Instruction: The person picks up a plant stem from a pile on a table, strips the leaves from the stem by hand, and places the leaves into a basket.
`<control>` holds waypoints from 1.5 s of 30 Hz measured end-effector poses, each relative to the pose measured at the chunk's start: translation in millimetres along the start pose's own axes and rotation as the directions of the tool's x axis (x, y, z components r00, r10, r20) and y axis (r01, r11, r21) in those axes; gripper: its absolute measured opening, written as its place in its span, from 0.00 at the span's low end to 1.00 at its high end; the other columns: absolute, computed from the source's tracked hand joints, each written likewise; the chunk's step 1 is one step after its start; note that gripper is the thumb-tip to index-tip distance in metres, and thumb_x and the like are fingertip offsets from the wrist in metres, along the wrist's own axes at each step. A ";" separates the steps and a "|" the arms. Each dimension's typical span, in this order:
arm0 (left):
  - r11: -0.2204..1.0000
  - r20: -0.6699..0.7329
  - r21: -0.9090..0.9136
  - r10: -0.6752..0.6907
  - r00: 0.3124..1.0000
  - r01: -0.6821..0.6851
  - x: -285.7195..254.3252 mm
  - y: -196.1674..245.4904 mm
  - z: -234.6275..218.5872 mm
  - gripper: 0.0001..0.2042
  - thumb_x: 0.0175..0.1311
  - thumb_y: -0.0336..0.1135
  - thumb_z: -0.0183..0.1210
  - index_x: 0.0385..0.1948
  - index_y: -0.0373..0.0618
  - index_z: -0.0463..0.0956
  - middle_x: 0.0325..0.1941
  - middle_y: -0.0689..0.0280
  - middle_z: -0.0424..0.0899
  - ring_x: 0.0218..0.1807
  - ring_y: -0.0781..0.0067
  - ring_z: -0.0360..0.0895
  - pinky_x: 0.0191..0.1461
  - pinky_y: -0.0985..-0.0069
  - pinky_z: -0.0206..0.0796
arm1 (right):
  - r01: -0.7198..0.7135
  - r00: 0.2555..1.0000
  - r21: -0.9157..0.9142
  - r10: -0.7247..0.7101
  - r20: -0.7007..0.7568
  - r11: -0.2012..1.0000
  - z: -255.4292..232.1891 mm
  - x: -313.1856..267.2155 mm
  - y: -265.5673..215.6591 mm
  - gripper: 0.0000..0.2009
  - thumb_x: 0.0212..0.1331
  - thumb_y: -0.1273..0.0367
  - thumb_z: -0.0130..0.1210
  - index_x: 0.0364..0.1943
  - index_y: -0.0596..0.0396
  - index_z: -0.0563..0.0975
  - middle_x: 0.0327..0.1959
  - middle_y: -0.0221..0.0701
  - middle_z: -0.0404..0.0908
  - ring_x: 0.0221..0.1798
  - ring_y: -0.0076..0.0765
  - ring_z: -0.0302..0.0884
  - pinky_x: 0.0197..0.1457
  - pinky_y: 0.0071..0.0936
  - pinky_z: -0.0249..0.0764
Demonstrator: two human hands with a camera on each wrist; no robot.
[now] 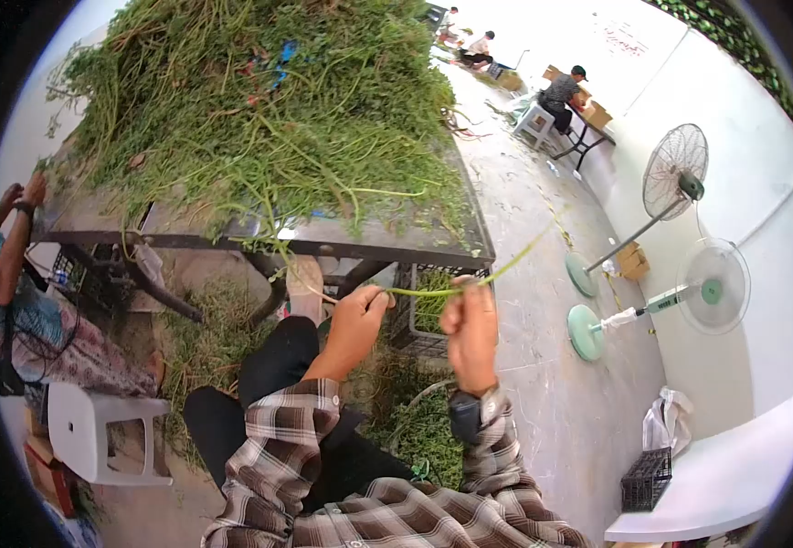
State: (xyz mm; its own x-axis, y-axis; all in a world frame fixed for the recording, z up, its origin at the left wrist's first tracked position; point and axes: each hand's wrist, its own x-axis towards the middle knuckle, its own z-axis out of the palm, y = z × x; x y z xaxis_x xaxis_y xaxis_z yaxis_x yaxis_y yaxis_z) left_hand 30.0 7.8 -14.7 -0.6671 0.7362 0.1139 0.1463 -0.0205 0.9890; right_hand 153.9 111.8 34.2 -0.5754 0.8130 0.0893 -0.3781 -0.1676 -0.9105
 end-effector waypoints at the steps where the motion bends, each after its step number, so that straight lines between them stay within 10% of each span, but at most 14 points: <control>1: 1.000 0.006 -0.001 0.014 1.000 -0.014 1.9 -5.4 2.8 0.10 0.65 0.34 0.48 0.33 0.36 0.75 0.20 0.72 0.66 0.23 0.84 0.60 0.26 0.79 0.54 | 0.003 0.999 -0.054 0.000 0.051 0.999 7.4 1.1 8.0 0.10 0.66 0.64 0.43 0.39 0.57 0.70 0.17 0.22 0.62 0.17 0.17 0.57 0.19 0.16 0.54; 3: 0.986 -0.020 0.066 0.155 0.988 -0.153 1.4 -14.4 5.4 0.10 0.65 0.34 0.48 0.34 0.37 0.75 0.21 0.71 0.70 0.24 0.83 0.63 0.28 0.80 0.57 | -0.073 0.990 -0.078 0.082 0.111 0.994 31.9 -7.6 19.9 0.12 0.67 0.63 0.42 0.41 0.57 0.71 0.18 0.22 0.63 0.19 0.17 0.59 0.22 0.17 0.60; 16: 0.965 -0.001 0.261 0.008 1.000 -0.007 -5.9 -1.6 -3.7 0.06 0.61 0.32 0.47 0.30 0.41 0.71 0.26 0.53 0.78 0.32 0.50 0.76 0.33 0.63 0.65 | 0.054 0.953 -0.344 0.055 0.299 0.937 35.2 1.6 50.5 0.08 0.66 0.67 0.42 0.39 0.57 0.71 0.23 0.24 0.69 0.22 0.16 0.62 0.26 0.14 0.60; 20: 0.956 -0.039 0.278 0.113 0.993 -0.097 -8.8 -4.9 -1.9 0.06 0.60 0.33 0.49 0.31 0.42 0.72 0.27 0.52 0.77 0.33 0.45 0.74 0.34 0.59 0.63 | -0.094 0.958 -0.133 0.126 0.259 0.987 31.9 7.3 52.4 0.11 0.66 0.62 0.42 0.31 0.54 0.69 0.20 0.24 0.68 0.14 0.15 0.56 0.16 0.14 0.53; 25: 0.914 0.034 0.326 0.245 0.969 -0.242 -8.3 -4.9 -0.2 0.07 0.61 0.34 0.50 0.33 0.39 0.71 0.25 0.51 0.73 0.29 0.47 0.71 0.31 0.64 0.61 | -0.212 0.971 0.100 0.197 0.137 0.972 27.6 14.6 61.7 0.12 0.67 0.61 0.40 0.30 0.53 0.68 0.18 0.24 0.66 0.12 0.14 0.51 0.13 0.14 0.47; 33: 0.977 0.062 0.143 0.151 0.987 -0.159 -9.8 3.1 -6.0 0.06 0.62 0.31 0.50 0.31 0.37 0.71 0.23 0.62 0.73 0.28 0.74 0.69 0.33 0.75 0.61 | -0.386 0.921 0.305 0.349 0.170 0.870 27.8 14.8 51.8 0.13 0.68 0.60 0.38 0.29 0.50 0.66 0.15 0.19 0.57 0.10 0.14 0.47 0.12 0.16 0.46; 45: 0.989 0.105 -0.128 0.088 0.991 -0.074 -6.3 -7.3 -7.3 0.07 0.64 0.29 0.50 0.28 0.35 0.71 0.27 0.70 0.72 0.34 0.82 0.69 0.40 0.81 0.63 | -0.461 0.885 0.421 0.369 0.284 0.781 26.0 14.1 47.2 0.14 0.69 0.58 0.36 0.28 0.48 0.64 0.15 0.20 0.57 0.10 0.15 0.48 0.12 0.15 0.49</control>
State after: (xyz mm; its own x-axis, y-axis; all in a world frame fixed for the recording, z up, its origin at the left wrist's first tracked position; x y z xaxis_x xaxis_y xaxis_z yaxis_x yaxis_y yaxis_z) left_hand 27.8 -1.6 -22.0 -0.5714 0.7984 0.1899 0.1009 -0.1613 0.9817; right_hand 109.0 100.8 3.0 -0.8549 0.4991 -0.1418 -0.3354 -0.7402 -0.5828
